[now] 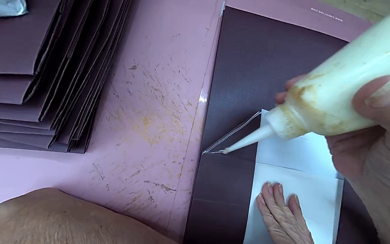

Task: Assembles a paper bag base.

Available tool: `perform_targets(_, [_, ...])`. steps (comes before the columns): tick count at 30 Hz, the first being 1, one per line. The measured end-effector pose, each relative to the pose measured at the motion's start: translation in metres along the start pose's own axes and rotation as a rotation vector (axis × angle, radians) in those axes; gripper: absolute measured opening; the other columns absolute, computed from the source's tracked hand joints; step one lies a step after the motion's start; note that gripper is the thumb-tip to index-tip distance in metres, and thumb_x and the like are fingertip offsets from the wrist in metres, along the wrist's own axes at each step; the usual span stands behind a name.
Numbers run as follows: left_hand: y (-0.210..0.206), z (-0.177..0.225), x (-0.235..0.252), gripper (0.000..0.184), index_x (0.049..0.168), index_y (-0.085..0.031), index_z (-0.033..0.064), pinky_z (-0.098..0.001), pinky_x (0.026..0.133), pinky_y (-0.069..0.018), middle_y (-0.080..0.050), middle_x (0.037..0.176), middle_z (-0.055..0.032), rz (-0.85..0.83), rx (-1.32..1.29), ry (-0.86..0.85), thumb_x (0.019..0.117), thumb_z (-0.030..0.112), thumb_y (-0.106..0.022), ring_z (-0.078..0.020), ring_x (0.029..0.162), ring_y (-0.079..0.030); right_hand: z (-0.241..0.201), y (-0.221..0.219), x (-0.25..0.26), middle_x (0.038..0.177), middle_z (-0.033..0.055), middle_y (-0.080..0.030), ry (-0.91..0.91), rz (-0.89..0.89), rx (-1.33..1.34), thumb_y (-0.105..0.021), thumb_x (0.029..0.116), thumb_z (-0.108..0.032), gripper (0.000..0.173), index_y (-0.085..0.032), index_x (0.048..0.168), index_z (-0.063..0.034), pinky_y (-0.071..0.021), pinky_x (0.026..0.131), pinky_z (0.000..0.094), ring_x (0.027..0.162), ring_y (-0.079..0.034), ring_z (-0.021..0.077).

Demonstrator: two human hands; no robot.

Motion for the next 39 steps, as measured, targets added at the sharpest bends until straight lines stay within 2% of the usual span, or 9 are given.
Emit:
perform_targets(4, [-0.004,0.0,-0.003,0.039,0.127,-0.066,-0.0089,-0.0432,0.095,-0.0522,-0.07,0.123,-0.026,0.056,0.011,-0.002,0.1019,0.014,-0.047,-0.039,0.113,-0.069,0.003,0.033,0.001,0.111,0.0124,-0.07,0.086,0.072,-0.087,-0.09,0.0767,-0.028,0.065,-0.048,0.123,-0.0076,-0.0656,0.081,0.0451,0.099,-0.073,0.0311])
perform_targets(8, [-0.005,0.001,-0.003,0.037,0.125,-0.066,-0.0102,-0.045,0.096,-0.05,-0.067,0.125,-0.0294,0.055,0.047,-0.019,0.1003,0.011,-0.05,-0.0417,0.117,-0.067,0.002,0.035,-0.003,0.117,0.0146,-0.067,0.137,0.129,-0.086,-0.09,0.0768,-0.028,0.074,-0.042,0.13,-0.0063,-0.0641,0.086,0.0479,0.105,-0.071,0.0334])
perform_targets(13, [-0.006,0.001,-0.004,0.039,0.126,-0.065,-0.0116,-0.0467,0.092,-0.0517,-0.067,0.123,-0.0313,0.074,0.12,-0.054,0.1021,0.013,-0.046,-0.044,0.113,-0.068,-0.003,0.025,-0.021,0.111,0.0132,-0.071,0.115,0.021,-0.111,-0.092,0.0718,-0.038,0.077,-0.047,0.125,-0.0065,-0.0645,0.081,0.0452,0.098,-0.073,0.0313])
perform_targets(16, [-0.007,0.001,-0.006,0.04,0.125,-0.065,-0.0128,-0.0489,0.092,-0.0522,-0.067,0.123,-0.0321,0.075,0.115,-0.062,0.1018,0.014,-0.048,-0.0464,0.113,-0.067,-0.01,0.053,-0.022,0.116,0.0152,-0.069,0.15,0.103,-0.08,-0.088,0.0783,-0.033,0.071,-0.045,0.128,-0.0058,-0.0641,0.084,0.0474,0.103,-0.072,0.0335])
perform_targets(19, [-0.01,-0.001,-0.008,0.042,0.123,-0.065,-0.0152,-0.0509,0.089,-0.0533,-0.067,0.12,-0.035,0.118,0.119,-0.083,0.1027,0.017,-0.047,-0.0501,0.11,-0.067,-0.023,0.091,-0.024,0.107,0.0152,-0.07,0.175,0.274,0.026,-0.081,0.084,-0.019,0.051,-0.049,0.121,-0.0065,-0.0645,0.082,0.0439,0.097,-0.073,0.0314])
perform_targets(22, [-0.015,-0.001,-0.011,0.047,0.122,-0.066,-0.0154,-0.0509,0.089,-0.0531,-0.068,0.116,-0.0358,0.186,0.178,-0.113,0.1045,0.023,-0.046,-0.05,0.106,-0.069,-0.031,0.129,-0.037,0.1,0.0121,-0.071,0.179,0.501,-0.095,-0.084,0.0781,-0.024,0.057,-0.047,0.118,-0.0079,-0.0653,0.078,0.0428,0.09,-0.074,0.0292])
perform_targets(26, [-0.017,-0.003,-0.013,0.048,0.121,-0.065,-0.0174,-0.0511,0.089,-0.0534,-0.068,0.113,-0.0372,0.231,0.223,-0.156,0.1063,0.022,-0.043,-0.0515,0.103,-0.069,-0.026,0.165,-0.074,0.11,0.0073,-0.071,0.128,0.457,-0.238,-0.083,0.0822,-0.028,0.055,-0.05,0.124,-0.0146,-0.0647,0.081,0.0457,0.096,-0.074,0.0285])
perform_targets(33, [-0.018,-0.005,-0.013,0.05,0.123,-0.063,-0.0185,-0.0517,0.086,-0.0542,-0.068,0.111,-0.0393,0.229,0.277,-0.194,0.1073,0.023,-0.041,-0.054,0.102,-0.069,-0.018,0.153,-0.065,0.094,-0.0021,-0.073,0.23,0.622,-0.244,-0.086,0.0713,-0.015,0.058,-0.047,0.115,-0.0127,-0.0672,0.074,0.0407,0.085,-0.076,0.0197])
perform_targets(39, [-0.017,-0.005,-0.012,0.051,0.123,-0.063,-0.018,-0.0499,0.086,-0.0544,-0.068,0.111,-0.038,0.242,0.315,-0.196,0.1078,0.025,-0.041,-0.0523,0.102,-0.069,-0.018,0.157,-0.077,0.1,-0.0013,-0.073,0.203,0.515,-0.212,-0.09,0.0697,-0.022,0.064,-0.05,0.119,-0.0157,-0.0664,0.078,0.0416,0.09,-0.075,0.0204])
Point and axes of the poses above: each hand's wrist, its own x-axis towards the middle knuckle, its own y-axis out of the back of the hand, z = x × y, the point moved 3 cm from there along x, towards the middle knuckle
